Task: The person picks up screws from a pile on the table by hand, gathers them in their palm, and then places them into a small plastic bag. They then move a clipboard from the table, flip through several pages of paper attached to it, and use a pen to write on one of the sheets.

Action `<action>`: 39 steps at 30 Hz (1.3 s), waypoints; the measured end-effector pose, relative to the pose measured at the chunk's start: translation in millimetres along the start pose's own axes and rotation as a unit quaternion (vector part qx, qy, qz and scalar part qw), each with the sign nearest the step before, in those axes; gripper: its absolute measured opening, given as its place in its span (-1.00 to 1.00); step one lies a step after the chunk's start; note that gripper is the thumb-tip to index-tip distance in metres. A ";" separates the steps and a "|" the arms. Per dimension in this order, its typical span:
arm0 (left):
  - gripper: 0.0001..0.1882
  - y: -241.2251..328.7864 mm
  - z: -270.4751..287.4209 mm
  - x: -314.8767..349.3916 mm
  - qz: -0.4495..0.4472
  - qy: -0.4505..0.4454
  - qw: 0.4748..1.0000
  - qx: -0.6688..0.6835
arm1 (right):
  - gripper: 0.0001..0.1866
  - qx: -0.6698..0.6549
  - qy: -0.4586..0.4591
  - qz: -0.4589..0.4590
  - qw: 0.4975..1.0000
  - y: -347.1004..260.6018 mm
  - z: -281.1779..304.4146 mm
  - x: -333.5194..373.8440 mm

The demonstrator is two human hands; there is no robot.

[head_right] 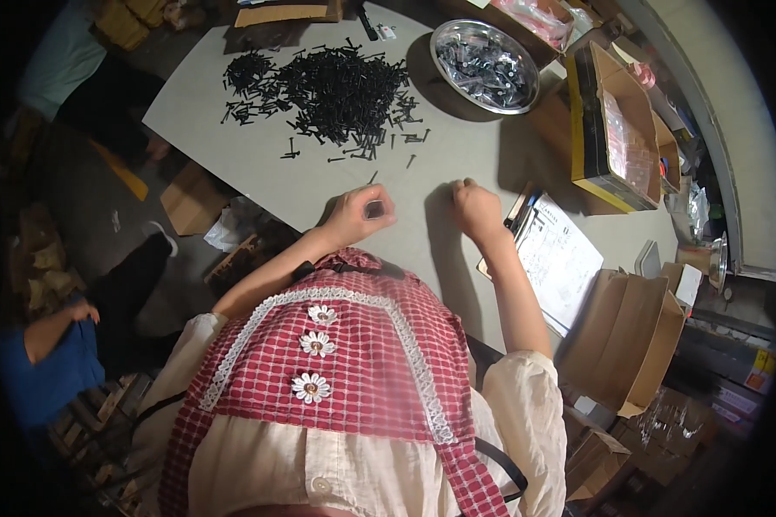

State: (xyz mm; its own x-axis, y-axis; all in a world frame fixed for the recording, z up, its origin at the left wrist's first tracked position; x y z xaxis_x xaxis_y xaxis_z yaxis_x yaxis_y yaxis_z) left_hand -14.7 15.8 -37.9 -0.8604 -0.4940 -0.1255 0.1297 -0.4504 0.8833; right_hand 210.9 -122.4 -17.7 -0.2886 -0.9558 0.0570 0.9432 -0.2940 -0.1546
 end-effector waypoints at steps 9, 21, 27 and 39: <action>-0.78 -7.4 -4.6 0.9 -0.005 0.016 1.000 -0.004 | -0.83 -0.354 0.123 0.140 0.917 -90.2 48.2 -1.2; -0.80 -8.1 -4.2 -0.6 -0.025 0.012 0.999 0.021 | -0.68 -0.052 0.071 0.108 0.990 -46.0 -6.8 -25.1; -0.75 -9.9 -0.5 7.7 -0.025 0.014 1.000 -0.004 | -0.66 -0.132 0.041 0.263 0.955 -82.7 10.8 -60.1; -0.69 -27.1 -3.1 15.4 0.003 0.048 0.999 -0.011 | -0.77 -0.365 0.031 0.180 0.913 -85.7 39.1 -39.9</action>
State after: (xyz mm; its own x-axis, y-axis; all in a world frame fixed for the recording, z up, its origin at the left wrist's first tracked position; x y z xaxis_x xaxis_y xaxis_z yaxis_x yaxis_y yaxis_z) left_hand -29.9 18.2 -65.1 -0.8086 -0.5651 -0.1635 0.1467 -0.4628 0.8742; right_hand 148.0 -58.6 31.8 -0.0114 -0.9836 -0.1803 0.6251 0.1337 -0.7690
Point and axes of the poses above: each hand's wrist, its own x-axis away from the middle knuckle, its own z-axis out of the back of the hand, y = z × x, the point moved 1 cm from there along -x, towards the middle knuckle, and after that the axes turned 5 degrees about -x, right-handed, at the moved point
